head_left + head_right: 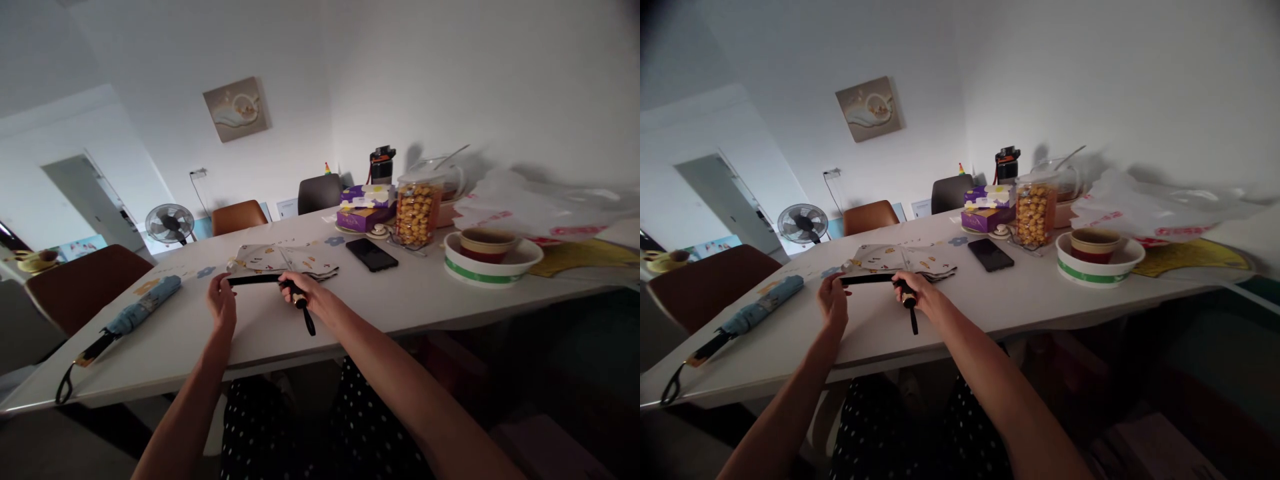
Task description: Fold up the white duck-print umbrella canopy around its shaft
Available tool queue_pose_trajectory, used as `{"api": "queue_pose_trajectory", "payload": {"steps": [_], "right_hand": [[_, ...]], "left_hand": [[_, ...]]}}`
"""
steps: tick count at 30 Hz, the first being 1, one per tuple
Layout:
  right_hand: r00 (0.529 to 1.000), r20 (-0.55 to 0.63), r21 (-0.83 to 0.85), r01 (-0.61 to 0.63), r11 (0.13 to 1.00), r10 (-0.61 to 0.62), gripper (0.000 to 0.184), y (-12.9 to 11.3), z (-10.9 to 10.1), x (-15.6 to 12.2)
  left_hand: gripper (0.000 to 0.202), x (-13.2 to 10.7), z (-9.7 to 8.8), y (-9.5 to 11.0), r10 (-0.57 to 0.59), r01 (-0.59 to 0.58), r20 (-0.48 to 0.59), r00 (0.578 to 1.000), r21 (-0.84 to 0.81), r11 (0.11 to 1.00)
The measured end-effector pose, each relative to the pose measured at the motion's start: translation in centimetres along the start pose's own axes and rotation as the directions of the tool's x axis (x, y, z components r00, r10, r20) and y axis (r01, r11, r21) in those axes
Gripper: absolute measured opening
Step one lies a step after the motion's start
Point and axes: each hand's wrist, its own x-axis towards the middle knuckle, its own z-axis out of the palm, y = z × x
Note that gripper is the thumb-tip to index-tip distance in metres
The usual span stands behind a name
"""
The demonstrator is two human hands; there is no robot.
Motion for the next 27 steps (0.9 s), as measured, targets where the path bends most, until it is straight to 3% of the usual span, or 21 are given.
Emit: {"api": "queue_pose_trajectory", "payload": {"steps": [1, 3, 5, 7, 9, 11, 13, 16, 18, 22, 25, 27], "right_hand": [[1.0, 0.008, 0.027, 0.009, 1.0, -0.009, 0.016, -0.2, 0.1, -0.1], [0.999, -0.017, 0.047, 0.028, 0.998, -0.027, 0.017, -0.4, 0.2, -0.4], [0.997, -0.062, 0.041, 0.043, 0.998, -0.041, 0.016, -0.5, 0.2, -0.5], [0.996, -0.089, 0.051, 0.032, 0.998, -0.027, 0.016, -0.5, 0.2, -0.4], [0.996, -0.088, 0.054, 0.008, 0.999, -0.003, 0.017, -0.3, 0.1, -0.1], [0.997, -0.082, 0.029, -0.001, 1.0, 0.003, 0.016, -0.2, 0.0, 0.1], [0.997, -0.079, -0.012, 0.015, 1.0, -0.016, 0.014, -0.1, 0.0, 0.2], [0.996, -0.086, -0.045, 0.021, 0.999, -0.025, 0.013, -0.2, 0.3, -0.2], [0.995, -0.098, -0.061, 0.021, 0.998, -0.027, 0.014, -0.3, 0.5, -0.5], [0.995, -0.088, -0.047, 0.034, 0.998, -0.038, 0.016, -0.3, 0.7, -0.4], [0.996, -0.086, -0.037, 0.008, 0.999, -0.011, 0.015, -0.1, 0.5, 0.0], [0.995, -0.096, -0.041, -0.004, 0.999, 0.0, 0.015, -0.1, 0.4, 0.2]], "left_hand": [[0.026, -0.1, 0.0, -0.1, 0.013, -0.013, 0.005, 1.0, 0.047, 0.999], [0.026, -0.1, -0.1, -0.4, -0.07, 0.065, 0.052, 0.996, 0.102, 0.993], [0.024, 0.1, -0.3, -0.9, -0.225, 0.202, 0.143, 0.964, 0.154, 0.967], [0.021, 0.2, -0.6, -1.4, -0.3, 0.235, 0.224, 0.927, 0.275, 0.932], [0.022, 0.2, -0.7, -1.6, -0.205, 0.072, 0.247, 0.947, 0.46, 0.885], [0.037, -0.3, -0.5, -1.3, 0.025, -0.204, 0.29, 0.957, 0.605, 0.769], [0.05, -1.2, 0.0, -0.8, 0.211, -0.463, 0.437, 0.875, 0.623, 0.63], [0.045, -2.3, 1.2, 0.1, 0.324, -0.707, 0.657, 0.681, 0.473, 0.525], [0.035, -2.7, 2.0, 0.3, 0.366, -0.756, 0.693, 0.621, 0.407, 0.512], [0.024, -2.2, 2.9, 0.0, 0.442, -0.788, 0.672, 0.594, 0.373, 0.491], [0.019, -1.7, 3.0, 0.0, 0.493, -0.826, 0.678, 0.545, 0.332, 0.455], [0.017, -1.6, 3.1, 0.2, 0.519, -0.821, 0.646, 0.56, 0.35, 0.45]]}}
